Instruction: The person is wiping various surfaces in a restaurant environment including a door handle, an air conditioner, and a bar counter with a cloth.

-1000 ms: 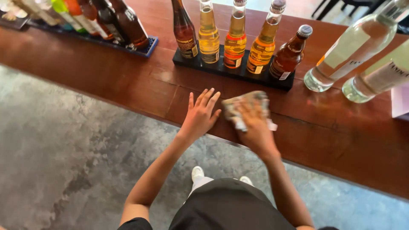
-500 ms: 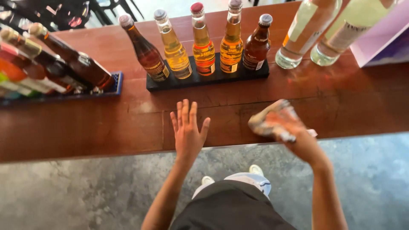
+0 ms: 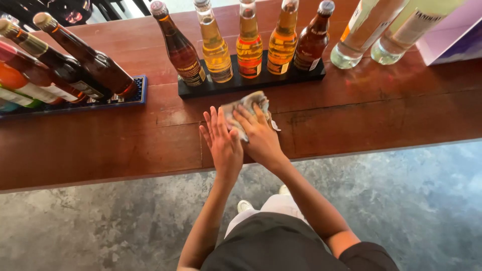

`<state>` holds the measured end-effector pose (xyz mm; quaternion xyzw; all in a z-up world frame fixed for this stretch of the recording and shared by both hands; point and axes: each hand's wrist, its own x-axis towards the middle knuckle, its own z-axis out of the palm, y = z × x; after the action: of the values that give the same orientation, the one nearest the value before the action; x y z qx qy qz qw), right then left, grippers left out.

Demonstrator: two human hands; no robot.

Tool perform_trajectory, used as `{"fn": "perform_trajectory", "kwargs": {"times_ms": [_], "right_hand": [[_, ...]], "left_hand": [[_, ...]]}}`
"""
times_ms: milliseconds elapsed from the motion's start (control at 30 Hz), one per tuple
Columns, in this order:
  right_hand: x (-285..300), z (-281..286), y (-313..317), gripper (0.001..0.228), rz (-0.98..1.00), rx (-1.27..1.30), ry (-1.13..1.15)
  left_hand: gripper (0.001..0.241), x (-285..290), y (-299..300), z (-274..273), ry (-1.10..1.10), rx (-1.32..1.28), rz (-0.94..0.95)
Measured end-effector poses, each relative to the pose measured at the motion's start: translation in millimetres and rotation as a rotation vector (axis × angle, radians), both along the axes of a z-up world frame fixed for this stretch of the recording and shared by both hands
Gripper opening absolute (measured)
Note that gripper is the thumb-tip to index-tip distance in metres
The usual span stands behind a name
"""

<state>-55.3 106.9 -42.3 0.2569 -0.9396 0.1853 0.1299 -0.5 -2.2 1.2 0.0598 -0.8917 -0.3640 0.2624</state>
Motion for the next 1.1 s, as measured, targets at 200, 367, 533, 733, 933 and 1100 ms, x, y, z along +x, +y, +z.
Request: {"fn": "perform_trajectory", "kwargs": {"times_ms": [200, 367, 533, 733, 933, 1100], "right_hand": [[24, 44, 78, 0.041, 0.307, -0.151, -0.23], [32, 76, 129, 0.035, 0.406, -0.267, -0.356], [23, 100, 186, 0.035, 0.388, -0.236, -0.468], [6, 95, 236, 0.039, 0.184, -0.232, -0.37], [-23, 55, 216, 0.051, -0.141, 0.108, 0.028], [-30, 15, 153, 0.093, -0.487, 0.452, 0.303]], "left_hand": [[0.086, 0, -2, 3, -0.148, -0.192, -0.135], [0.08, -5, 3, -8, -0.294, -0.365, -0.087], [0.08, -8, 8, 10, -0.397, -0.371, -0.078], [0.085, -12, 12, 7, -0.53, -0.411, -0.039], [0.086, -17, 10, 4, -0.511, -0.373, -0.031], [0.079, -17, -19, 0, -0.347, -0.49, -0.103]]}}
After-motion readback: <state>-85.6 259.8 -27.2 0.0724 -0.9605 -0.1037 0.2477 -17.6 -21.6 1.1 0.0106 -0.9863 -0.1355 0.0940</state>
